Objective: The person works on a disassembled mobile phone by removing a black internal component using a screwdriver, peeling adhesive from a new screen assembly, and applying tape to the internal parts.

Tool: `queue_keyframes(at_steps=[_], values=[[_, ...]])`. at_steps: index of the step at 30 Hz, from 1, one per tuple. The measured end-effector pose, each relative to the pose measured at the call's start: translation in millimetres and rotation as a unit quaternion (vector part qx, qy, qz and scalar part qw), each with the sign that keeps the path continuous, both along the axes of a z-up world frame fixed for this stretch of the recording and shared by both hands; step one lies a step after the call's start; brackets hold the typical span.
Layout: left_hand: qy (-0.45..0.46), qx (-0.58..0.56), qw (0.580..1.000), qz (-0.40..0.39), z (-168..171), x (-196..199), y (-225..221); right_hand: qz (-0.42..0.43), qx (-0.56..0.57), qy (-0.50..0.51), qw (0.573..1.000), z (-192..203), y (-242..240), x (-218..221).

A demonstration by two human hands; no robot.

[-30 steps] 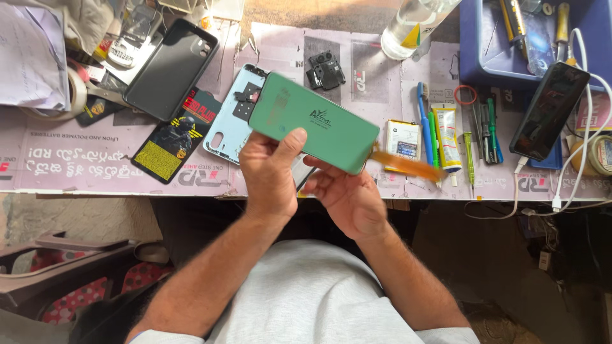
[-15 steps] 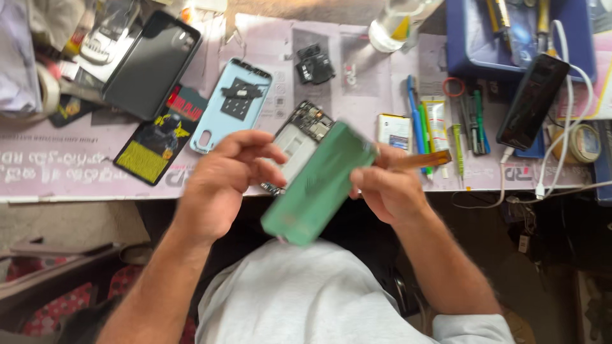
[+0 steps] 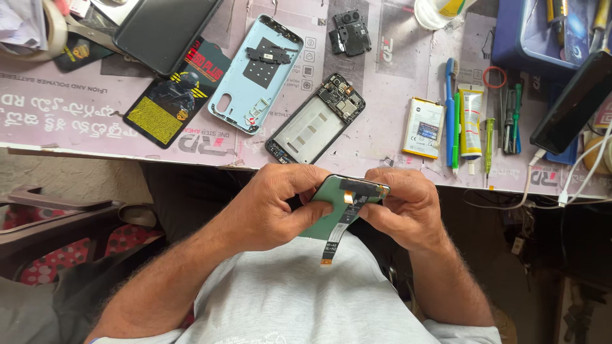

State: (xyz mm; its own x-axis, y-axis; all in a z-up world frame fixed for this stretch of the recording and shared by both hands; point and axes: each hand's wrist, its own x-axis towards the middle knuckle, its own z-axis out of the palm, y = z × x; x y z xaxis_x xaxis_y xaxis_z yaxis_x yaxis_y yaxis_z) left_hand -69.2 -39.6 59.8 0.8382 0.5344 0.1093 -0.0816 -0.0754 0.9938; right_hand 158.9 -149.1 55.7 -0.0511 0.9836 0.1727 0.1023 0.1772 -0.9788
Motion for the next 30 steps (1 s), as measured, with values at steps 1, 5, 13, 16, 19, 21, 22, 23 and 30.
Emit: queue_keyframes(at_steps=[1,5,13,16,19,21,22,23,30], values=[[-0.003,0.003,1.0,-0.001,0.8,-0.1,-0.4,-0.003,0.005,-0.001,1.0,-0.7,0.0,-0.7],[-0.016,0.0,1.0,-0.005,-0.2,-1.3,-1.1,-0.008,0.017,-0.001,1.0,-6.5,-1.6,-3.3],[0.008,0.057,0.998,0.013,-7.1,0.0,-3.4,-0.014,0.025,-0.036,0.999,-13.5,-4.4,-4.7],[0.005,0.071,0.997,0.021,-8.6,0.1,-3.4,-0.024,0.042,-0.066,0.997,-14.8,-5.1,-6.4],[0.002,0.085,0.996,0.02,-10.8,0.6,-2.5,-0.03,0.051,-0.085,0.995,-16.9,-5.8,-6.7],[-0.002,0.094,0.995,0.019,-12.7,0.4,-2.0,-0.027,0.063,-0.097,0.993,-19.2,-5.7,-6.4],[-0.005,0.097,0.995,0.019,-13.6,0.5,-1.8,-0.027,0.064,-0.096,0.993,-20.5,-5.7,-6.4],[-0.009,0.101,0.995,0.019,-14.5,0.4,-1.6,-0.028,0.064,-0.095,0.993,-22.0,-5.8,-6.6],[-0.006,0.108,0.994,0.022,-21.5,0.2,-0.5,-0.028,0.073,-0.111,0.991,-28.2,-4.6,-7.2]])
